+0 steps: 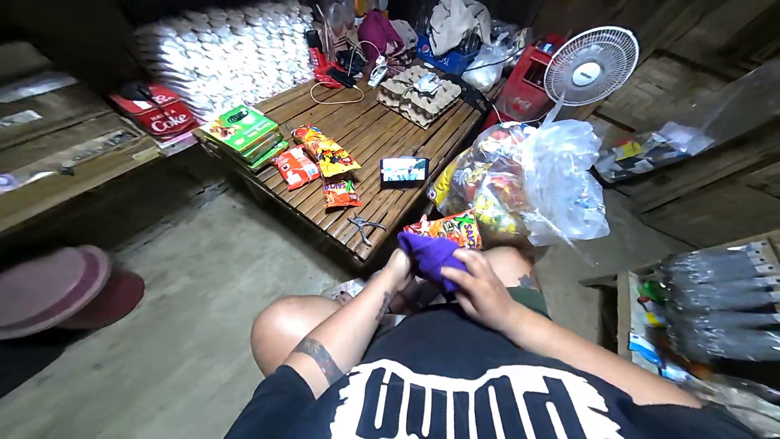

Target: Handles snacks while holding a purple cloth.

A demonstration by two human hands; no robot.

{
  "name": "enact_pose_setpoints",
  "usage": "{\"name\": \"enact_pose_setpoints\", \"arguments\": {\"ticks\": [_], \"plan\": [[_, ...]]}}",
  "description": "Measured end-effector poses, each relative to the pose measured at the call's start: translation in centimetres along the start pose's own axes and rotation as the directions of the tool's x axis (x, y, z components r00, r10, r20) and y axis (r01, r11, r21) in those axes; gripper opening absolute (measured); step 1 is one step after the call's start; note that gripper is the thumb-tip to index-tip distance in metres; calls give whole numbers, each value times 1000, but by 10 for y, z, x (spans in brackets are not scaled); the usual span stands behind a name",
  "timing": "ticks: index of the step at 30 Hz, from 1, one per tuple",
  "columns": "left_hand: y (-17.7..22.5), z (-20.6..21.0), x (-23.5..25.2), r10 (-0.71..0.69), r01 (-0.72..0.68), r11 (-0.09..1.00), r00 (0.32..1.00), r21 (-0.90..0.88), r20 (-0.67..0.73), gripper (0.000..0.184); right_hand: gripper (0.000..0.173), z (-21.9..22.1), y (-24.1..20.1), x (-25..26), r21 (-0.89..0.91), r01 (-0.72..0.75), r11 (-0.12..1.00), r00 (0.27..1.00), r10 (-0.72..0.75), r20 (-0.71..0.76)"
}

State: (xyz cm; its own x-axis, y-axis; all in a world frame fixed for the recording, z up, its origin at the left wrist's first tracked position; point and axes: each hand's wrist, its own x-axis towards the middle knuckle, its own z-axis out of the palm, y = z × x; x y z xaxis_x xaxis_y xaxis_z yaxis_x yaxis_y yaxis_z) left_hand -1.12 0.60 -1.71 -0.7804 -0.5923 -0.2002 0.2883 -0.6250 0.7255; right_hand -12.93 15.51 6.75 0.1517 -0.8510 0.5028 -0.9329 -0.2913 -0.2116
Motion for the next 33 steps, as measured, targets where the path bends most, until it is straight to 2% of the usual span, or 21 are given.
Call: {"name": "enact_pose_setpoints", "arguments": {"ticks": [2,5,7,9,10,12,14,16,18,19,20,22,24,25,27,30,33], "plan": [[5,4,-4,-14,21,998,992,-55,128,53,39,6,20,10,-34,-162,986,984,164,67],[5,4,-5,-25,61,990,964,-130,265,63,55,21,32,22,-105,-362,926,909,376,180],[7,5,-13,-69,85,991,985,-99,159,56,54,32,17,24,-102,-302,948,914,318,250],[19,11,-30,-149,150,988,988,29,-45,47,43,44,2,22,-56,-102,993,950,114,292],[21,12,-33,-168,171,984,983,43,-78,44,40,47,2,23,-34,-35,999,955,44,293],[15,11,-27,-99,96,991,995,-90,-31,42,38,44,14,29,-15,-35,999,964,38,262],[12,6,-13,-48,76,976,990,-205,135,55,39,36,33,36,-39,-152,988,964,157,214],[11,1,-5,-4,78,959,966,-273,260,67,44,30,54,39,-27,-352,936,926,352,139],[10,1,-3,15,73,949,961,-306,276,68,55,28,70,41,-2,-553,833,830,551,90],[8,2,-2,22,73,945,958,-318,285,67,60,27,72,42,-11,-619,785,781,617,91],[6,2,-1,21,77,943,958,-325,287,67,61,28,68,42,-27,-639,769,763,638,103],[5,3,-2,-5,95,946,960,-310,279,67,55,38,47,35,-43,-538,842,831,538,144],[5,5,-11,-68,92,964,992,-250,106,62,44,52,20,22,-6,-312,950,933,308,189],[5,7,-17,-69,61,977,997,-206,-29,55,41,56,13,18,14,-189,982,959,182,217],[5,7,-22,-31,10,987,991,-163,-130,48,39,56,16,18,60,-62,996,969,45,243],[7,5,-10,-32,37,952,999,-303,20,55,43,44,42,23,46,-48,998,971,35,236],[9,2,-1,21,19,948,992,-318,122,58,50,31,64,20,6,-74,997,975,71,210]]}}
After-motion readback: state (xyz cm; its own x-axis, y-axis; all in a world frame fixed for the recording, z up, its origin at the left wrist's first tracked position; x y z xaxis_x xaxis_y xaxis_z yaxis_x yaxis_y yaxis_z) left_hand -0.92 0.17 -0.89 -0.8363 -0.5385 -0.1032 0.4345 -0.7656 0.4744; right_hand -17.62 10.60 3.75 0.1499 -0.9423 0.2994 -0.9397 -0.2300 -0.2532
